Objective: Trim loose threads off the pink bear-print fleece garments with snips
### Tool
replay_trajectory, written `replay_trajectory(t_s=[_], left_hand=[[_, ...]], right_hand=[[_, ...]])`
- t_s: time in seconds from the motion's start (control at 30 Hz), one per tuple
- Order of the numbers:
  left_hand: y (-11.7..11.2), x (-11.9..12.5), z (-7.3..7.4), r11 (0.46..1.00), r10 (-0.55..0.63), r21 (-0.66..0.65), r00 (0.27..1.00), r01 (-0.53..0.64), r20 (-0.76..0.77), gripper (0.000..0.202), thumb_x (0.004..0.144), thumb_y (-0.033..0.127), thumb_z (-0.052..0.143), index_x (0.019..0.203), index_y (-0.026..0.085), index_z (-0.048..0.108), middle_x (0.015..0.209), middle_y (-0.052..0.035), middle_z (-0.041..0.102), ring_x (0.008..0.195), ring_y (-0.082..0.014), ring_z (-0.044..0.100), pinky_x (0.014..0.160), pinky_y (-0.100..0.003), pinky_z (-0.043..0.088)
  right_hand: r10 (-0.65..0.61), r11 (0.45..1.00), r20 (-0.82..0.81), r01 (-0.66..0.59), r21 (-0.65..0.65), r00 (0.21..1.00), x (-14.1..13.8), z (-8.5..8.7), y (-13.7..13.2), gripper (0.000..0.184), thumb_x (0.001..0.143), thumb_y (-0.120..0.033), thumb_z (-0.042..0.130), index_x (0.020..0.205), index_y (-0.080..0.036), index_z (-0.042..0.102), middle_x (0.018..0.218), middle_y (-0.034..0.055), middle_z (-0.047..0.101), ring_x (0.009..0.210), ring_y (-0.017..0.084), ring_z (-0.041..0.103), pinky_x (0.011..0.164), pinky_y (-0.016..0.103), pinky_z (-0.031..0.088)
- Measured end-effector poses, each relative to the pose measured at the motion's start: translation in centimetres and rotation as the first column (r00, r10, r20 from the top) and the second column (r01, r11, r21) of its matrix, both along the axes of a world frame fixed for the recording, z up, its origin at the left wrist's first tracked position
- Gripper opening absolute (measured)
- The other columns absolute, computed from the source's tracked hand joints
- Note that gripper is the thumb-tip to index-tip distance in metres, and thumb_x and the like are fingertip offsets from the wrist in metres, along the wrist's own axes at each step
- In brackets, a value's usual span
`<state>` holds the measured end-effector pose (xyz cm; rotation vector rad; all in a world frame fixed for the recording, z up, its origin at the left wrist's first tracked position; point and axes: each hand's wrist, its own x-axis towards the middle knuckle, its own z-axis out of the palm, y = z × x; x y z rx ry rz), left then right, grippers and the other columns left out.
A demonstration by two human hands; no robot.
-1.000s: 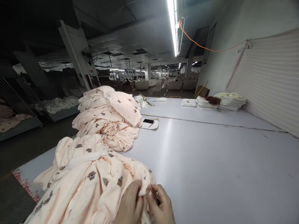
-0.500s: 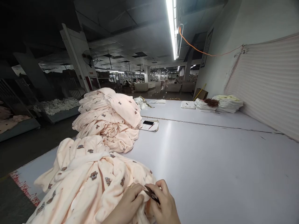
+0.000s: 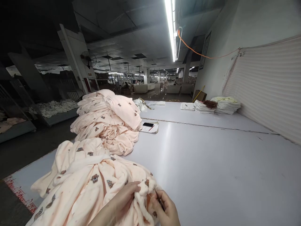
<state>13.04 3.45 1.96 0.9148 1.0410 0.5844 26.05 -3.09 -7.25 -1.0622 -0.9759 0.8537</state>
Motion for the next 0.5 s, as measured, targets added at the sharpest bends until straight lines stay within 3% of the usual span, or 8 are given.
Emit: replay_trajectory(t_s=[0.1,0.2,0.3,0.5], left_hand=[[0.4,-0.5,-0.6,1.000,0.014,-0.013,1.000,-0.013,0.014,0.032,0.060,0.020,0.065,0.092,0.015,0.064,0.087,-0.0062,0.071,0.092,-0.0264,0.064,0.087,-0.035,0.044],[0.3,-0.8,-0.8,1.000,0.018,-0.015,0.999,-0.018,0.032,0.036,0.060,0.021,0.066,0.096,0.014,0.064,0.091,-0.0069,0.071,0.096,-0.0261,0.064,0.089,-0.034,0.043],[-0.3,-0.7,-0.6,1.000,-0.002,-0.006,0.998,0.002,0.069,0.033,0.063,0.018,0.065,0.096,0.014,0.065,0.091,-0.0069,0.072,0.097,-0.0260,0.064,0.087,-0.033,0.044],[-1.1,-0.3,0.1,0.996,-0.085,0.052,0.982,0.077,0.168,0.023,0.069,0.014,0.059,0.090,0.011,0.068,0.084,-0.0081,0.074,0.091,-0.0263,0.066,0.081,-0.034,0.046]], right_hand=[[-0.011,1.000,0.042,0.011,-0.013,0.999,0.1,-0.9,-0.1,0.033,0.075,-0.052,0.063,0.077,-0.020,0.065,0.070,0.0021,0.063,0.065,0.019,0.060,0.060,0.026,0.047],[-0.113,0.993,0.198,0.114,0.006,0.974,0.6,-0.8,-0.1,0.025,0.079,-0.042,0.060,0.090,-0.023,0.071,0.080,0.0051,0.066,0.075,0.022,0.064,0.066,0.028,0.049],[-0.102,0.993,0.298,0.113,-0.018,0.949,0.9,0.0,-0.1,0.021,0.083,-0.037,0.057,0.090,-0.023,0.072,0.082,0.0052,0.068,0.077,0.021,0.065,0.067,0.026,0.049],[-0.162,0.984,0.233,0.174,-0.033,0.959,0.1,0.3,0.4,0.019,0.083,-0.036,0.058,0.083,-0.023,0.071,0.080,0.0033,0.069,0.075,0.019,0.066,0.068,0.022,0.050]])
